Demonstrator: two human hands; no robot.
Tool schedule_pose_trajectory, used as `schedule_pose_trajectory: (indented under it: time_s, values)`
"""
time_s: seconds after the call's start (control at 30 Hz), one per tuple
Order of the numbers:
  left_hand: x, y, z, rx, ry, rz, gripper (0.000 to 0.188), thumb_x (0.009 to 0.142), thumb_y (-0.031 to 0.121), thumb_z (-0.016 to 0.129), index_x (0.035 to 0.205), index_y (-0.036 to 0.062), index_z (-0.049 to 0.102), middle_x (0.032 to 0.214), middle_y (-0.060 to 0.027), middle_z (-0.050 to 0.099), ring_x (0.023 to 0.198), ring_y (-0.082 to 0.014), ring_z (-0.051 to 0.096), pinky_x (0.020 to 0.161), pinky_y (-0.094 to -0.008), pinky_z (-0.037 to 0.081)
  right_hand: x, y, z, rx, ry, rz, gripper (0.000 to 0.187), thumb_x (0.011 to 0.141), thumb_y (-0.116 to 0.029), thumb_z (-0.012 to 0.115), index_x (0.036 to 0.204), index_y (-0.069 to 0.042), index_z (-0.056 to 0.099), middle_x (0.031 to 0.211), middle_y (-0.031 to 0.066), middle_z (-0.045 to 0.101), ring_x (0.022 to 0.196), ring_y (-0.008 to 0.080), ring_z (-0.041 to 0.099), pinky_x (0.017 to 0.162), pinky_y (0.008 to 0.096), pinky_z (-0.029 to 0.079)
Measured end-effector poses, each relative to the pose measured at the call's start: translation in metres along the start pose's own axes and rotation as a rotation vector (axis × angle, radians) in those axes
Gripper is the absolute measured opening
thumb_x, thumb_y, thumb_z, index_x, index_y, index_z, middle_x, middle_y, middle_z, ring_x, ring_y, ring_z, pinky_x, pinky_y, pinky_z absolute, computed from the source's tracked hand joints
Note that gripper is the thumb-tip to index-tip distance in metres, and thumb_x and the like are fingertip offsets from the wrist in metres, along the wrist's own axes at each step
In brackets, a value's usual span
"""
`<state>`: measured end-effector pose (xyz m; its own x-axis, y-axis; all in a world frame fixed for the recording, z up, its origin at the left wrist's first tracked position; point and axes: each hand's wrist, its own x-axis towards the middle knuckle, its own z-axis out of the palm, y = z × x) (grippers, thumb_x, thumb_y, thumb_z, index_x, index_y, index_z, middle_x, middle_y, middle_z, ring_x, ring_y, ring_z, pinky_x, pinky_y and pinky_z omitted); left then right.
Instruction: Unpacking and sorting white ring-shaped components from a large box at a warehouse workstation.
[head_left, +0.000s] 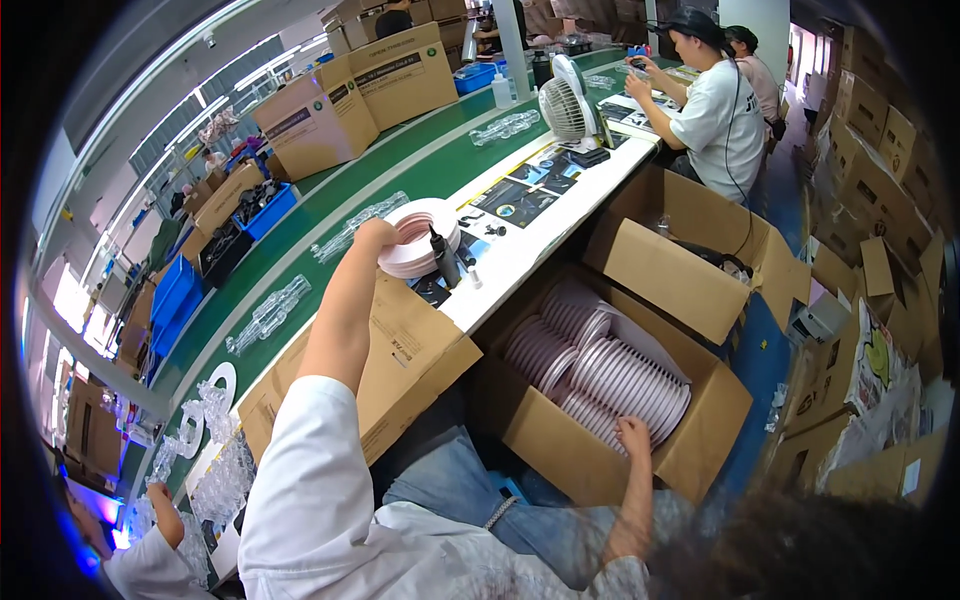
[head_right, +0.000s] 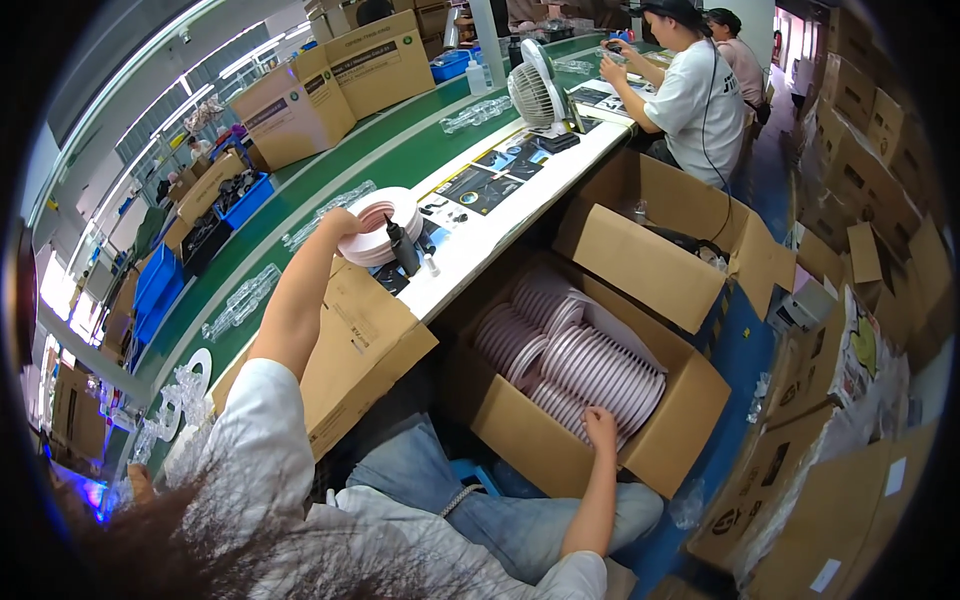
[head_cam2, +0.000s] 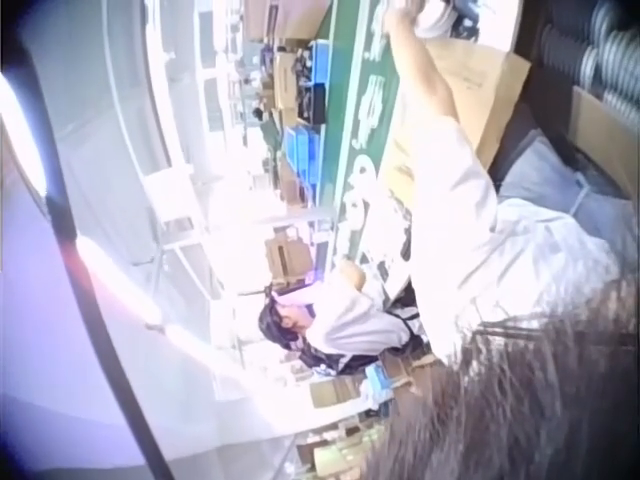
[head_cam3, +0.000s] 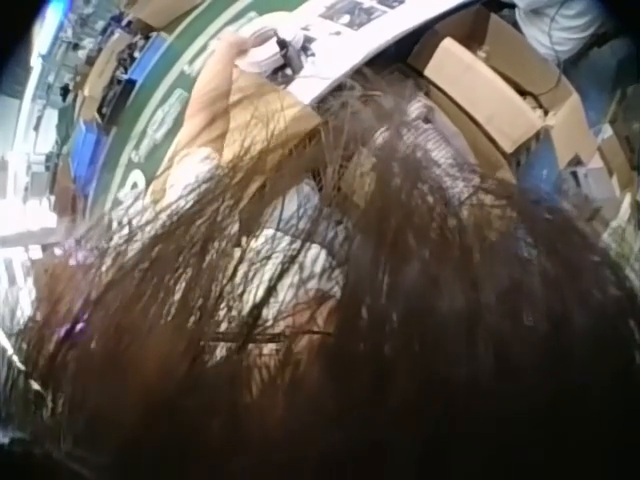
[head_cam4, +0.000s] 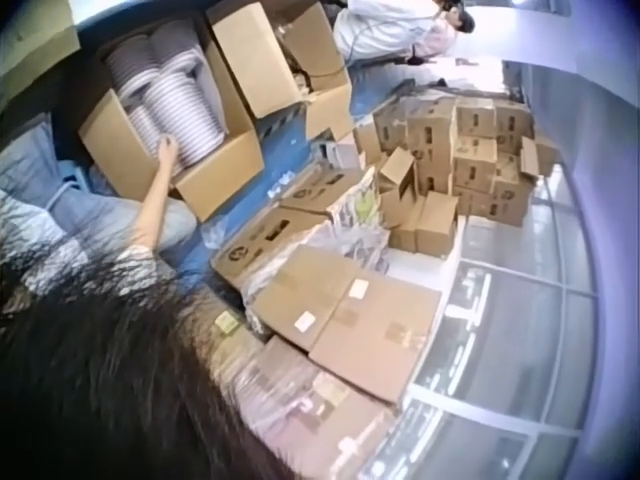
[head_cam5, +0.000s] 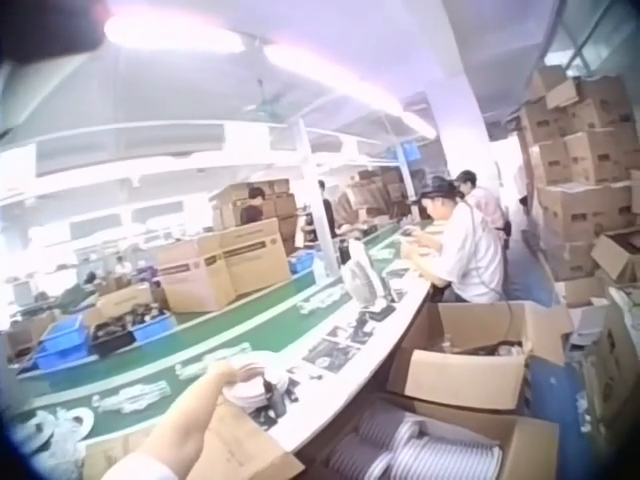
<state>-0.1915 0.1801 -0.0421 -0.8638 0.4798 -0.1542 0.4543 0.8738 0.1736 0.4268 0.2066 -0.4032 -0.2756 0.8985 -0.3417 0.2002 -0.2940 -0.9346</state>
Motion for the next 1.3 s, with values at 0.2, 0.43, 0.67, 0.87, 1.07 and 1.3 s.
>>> schedule_pose_trajectory:
  time_s: [0.2,0.43,0.67,0.87,1.07,1.3]
  values:
    - [0.059,0.004,0.023,0.136,-0.059,-0.026,0.043,0.073,0.034,0.064,0.11,0.0129,0.068,0.114,-0.013,0.064,0.107,-0.0271,0.061,0.09,-0.0352,0.047,-0.004,0.003,-0.013,-0.06,0.0,0.016,0.019,0.086,-0.013,0.053,0.091,0.002,0.064,0.071,0.0075,0.063,0.053,0.0108,0.054,0.046,0.0233,0.041]
    - [0.106,-0.006,-0.006,0.103,-0.596,0.354,0.049,0.076,0.032,0.06,0.12,0.0105,0.06,0.126,-0.0167,0.055,0.116,-0.0298,0.053,0.096,-0.0358,0.042,-0.001,0.0,-0.007,-0.192,0.023,-0.011,0.023,0.086,-0.015,0.052,0.092,0.003,0.065,0.072,0.008,0.064,0.055,0.0119,0.056,0.05,0.0253,0.044]
    - [0.032,0.007,-0.005,0.326,-0.032,0.068,0.058,0.078,0.036,0.058,0.129,0.0086,0.053,0.136,-0.0197,0.045,0.124,-0.0331,0.046,0.101,-0.0377,0.038,0.0,0.008,-0.01,-0.156,0.04,-0.006,0.023,0.084,-0.015,0.053,0.092,0.002,0.066,0.072,0.0084,0.065,0.056,0.013,0.058,0.053,0.0264,0.046]
    - [-0.091,0.031,-0.05,0.234,-0.091,1.029,0.083,0.059,0.041,0.076,0.127,0.0023,0.047,0.127,-0.0166,0.051,0.123,-0.0334,0.044,0.104,-0.0415,0.032,0.001,0.001,-0.006,-0.214,0.072,0.008,0.024,0.082,-0.017,0.053,0.091,0.001,0.066,0.071,0.0074,0.066,0.059,0.0139,0.059,0.056,0.0283,0.047]
    - [-0.098,0.026,-0.018,0.559,0.007,0.952,0.068,0.053,0.04,0.08,0.104,0.0039,0.054,0.104,-0.0149,0.06,0.104,-0.0325,0.055,0.094,-0.0426,0.038,-0.008,-0.012,-0.004,-0.31,0.065,-0.007,0.025,0.082,-0.019,0.054,0.091,0.0,0.067,0.073,0.007,0.067,0.064,0.0163,0.061,0.061,0.0301,0.047]
    - [-0.091,0.03,-0.005,0.2,-0.025,0.869,0.06,0.051,0.032,0.084,0.096,0.0025,0.058,0.091,-0.0146,0.061,0.088,-0.0292,0.058,0.078,-0.0351,0.045,-0.014,-0.007,-0.016,-0.307,0.048,0.034,0.025,0.083,-0.02,0.054,0.089,0.001,0.066,0.075,0.0093,0.067,0.067,0.0186,0.062,0.064,0.0309,0.048]
